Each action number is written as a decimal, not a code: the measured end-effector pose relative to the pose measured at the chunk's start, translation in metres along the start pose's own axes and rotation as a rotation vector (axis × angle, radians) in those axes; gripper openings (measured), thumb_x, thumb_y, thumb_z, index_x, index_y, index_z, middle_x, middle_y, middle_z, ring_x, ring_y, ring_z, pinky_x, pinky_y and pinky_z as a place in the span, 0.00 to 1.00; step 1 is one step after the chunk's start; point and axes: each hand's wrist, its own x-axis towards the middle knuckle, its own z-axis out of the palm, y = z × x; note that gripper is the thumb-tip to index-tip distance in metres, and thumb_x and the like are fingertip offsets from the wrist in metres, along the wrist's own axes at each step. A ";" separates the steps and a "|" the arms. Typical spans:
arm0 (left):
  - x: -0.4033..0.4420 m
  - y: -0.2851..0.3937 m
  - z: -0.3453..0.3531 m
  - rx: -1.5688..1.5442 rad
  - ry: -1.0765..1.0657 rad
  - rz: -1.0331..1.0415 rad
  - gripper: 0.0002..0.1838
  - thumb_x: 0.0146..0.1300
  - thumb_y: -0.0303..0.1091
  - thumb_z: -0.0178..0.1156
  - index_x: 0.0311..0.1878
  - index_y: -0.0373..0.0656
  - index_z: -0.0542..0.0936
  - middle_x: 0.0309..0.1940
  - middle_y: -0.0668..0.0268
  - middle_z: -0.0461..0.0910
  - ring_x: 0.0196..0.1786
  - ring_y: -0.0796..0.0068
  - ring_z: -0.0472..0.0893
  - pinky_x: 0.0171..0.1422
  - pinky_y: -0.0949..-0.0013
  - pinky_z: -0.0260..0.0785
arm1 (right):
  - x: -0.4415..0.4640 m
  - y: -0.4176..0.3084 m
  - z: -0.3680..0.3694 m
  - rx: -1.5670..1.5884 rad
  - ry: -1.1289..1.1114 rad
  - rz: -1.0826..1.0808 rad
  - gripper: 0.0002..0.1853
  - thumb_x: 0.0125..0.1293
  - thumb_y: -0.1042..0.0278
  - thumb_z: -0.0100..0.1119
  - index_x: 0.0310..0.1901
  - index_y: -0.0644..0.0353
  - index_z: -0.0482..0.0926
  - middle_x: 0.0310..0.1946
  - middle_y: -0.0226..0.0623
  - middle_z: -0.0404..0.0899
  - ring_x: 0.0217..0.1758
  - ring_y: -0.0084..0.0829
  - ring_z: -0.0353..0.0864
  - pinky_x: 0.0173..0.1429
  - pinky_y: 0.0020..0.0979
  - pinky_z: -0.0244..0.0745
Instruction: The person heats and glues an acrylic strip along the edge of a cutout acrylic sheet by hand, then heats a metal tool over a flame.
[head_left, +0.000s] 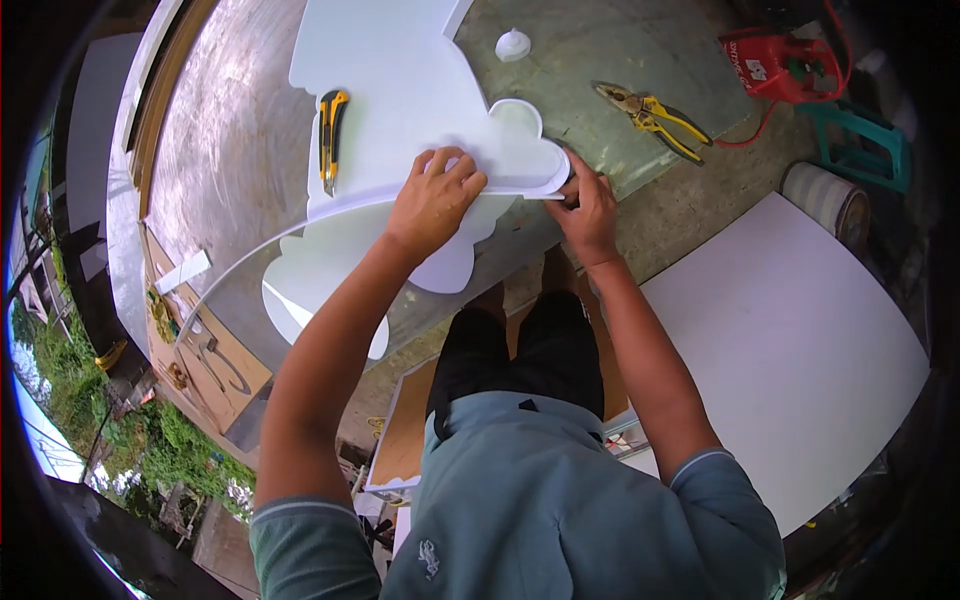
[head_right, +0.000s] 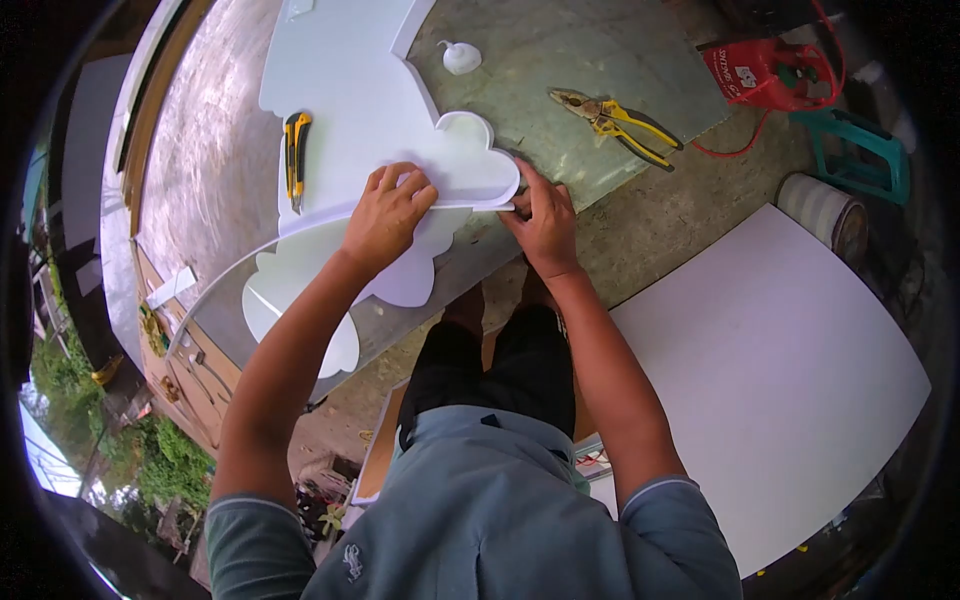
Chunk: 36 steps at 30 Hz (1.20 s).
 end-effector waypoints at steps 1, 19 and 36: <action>0.000 0.000 0.001 0.010 -0.002 0.005 0.15 0.56 0.22 0.59 0.48 0.44 0.77 0.51 0.62 0.77 0.65 0.56 0.72 0.72 0.52 0.62 | 0.000 0.000 0.000 -0.004 0.009 -0.009 0.41 0.48 0.71 0.79 0.68 0.57 0.73 0.28 0.26 0.82 0.32 0.29 0.80 0.50 0.33 0.71; -0.003 -0.001 0.006 0.077 -0.033 -0.021 0.18 0.56 0.23 0.63 0.51 0.48 0.76 0.54 0.66 0.76 0.68 0.60 0.70 0.75 0.55 0.61 | 0.001 -0.009 0.001 -0.041 0.004 0.060 0.39 0.52 0.65 0.80 0.66 0.57 0.74 0.27 0.25 0.81 0.29 0.25 0.79 0.49 0.31 0.72; -0.003 -0.002 0.006 0.100 -0.057 -0.029 0.20 0.56 0.23 0.64 0.52 0.48 0.76 0.55 0.65 0.76 0.69 0.60 0.70 0.75 0.55 0.61 | -0.008 -0.006 0.011 0.157 0.064 0.192 0.28 0.51 0.69 0.80 0.53 0.58 0.75 0.30 0.28 0.80 0.34 0.31 0.77 0.48 0.36 0.73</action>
